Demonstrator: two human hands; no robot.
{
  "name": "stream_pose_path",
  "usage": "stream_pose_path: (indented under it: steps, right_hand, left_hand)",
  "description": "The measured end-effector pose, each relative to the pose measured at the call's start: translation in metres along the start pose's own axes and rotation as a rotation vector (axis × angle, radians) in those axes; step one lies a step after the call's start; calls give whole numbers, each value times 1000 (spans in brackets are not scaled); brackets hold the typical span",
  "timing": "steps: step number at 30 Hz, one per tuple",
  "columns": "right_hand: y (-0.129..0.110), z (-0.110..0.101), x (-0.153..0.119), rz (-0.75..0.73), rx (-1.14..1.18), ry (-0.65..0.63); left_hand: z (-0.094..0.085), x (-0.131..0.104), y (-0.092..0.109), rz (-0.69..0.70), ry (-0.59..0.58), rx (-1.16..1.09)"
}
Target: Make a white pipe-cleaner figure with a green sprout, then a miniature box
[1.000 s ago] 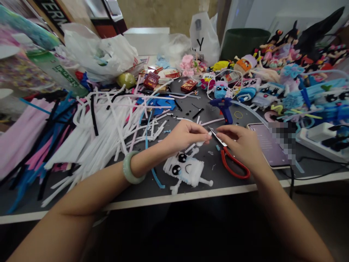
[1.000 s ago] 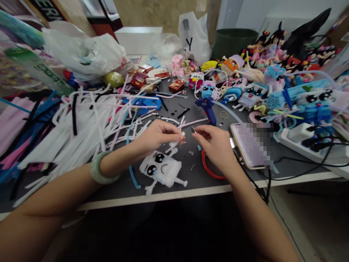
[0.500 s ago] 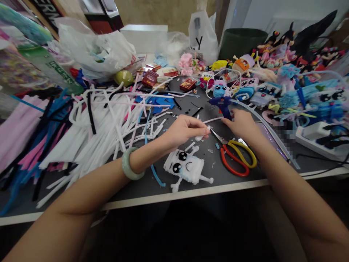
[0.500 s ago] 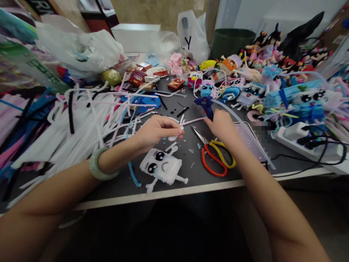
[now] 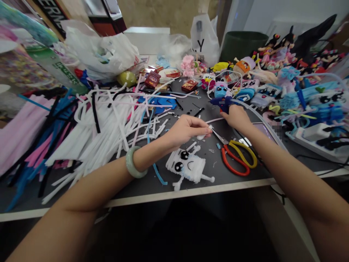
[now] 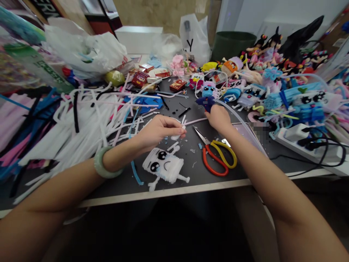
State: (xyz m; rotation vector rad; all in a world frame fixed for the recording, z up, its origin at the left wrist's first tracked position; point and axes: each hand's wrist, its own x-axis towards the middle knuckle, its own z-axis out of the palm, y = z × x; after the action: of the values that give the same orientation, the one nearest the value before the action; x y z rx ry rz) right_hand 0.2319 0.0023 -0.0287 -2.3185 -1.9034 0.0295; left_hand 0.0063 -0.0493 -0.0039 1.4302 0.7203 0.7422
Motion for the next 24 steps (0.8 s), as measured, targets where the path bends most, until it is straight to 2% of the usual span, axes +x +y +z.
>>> stream_pose_path:
  steps: [3,7,10,13,15,19,24]
  right_hand:
    - [5,-1,5,-30,39,44]
    - [10,-15,-3,-69,86,148]
    - [13,-30,-21,-94,150,235]
    - [17,-35,-47,-123,405,330]
    - [20,-32,-68,-119,622,316]
    - [27,-16,-104,-95,869,205]
    - [35,2,-130,-18,1111,142]
  left_hand:
    - [1,0,1,18,-12,-4]
    - [1,1,2,28,-17,2]
    - [-1,3,-1,44,27,29]
    - [-4,5,-6,79,74,44]
    - [-5,6,-7,88,93,54]
    - [-4,6,-6,49,105,76]
    - [-4,7,-10,47,106,85]
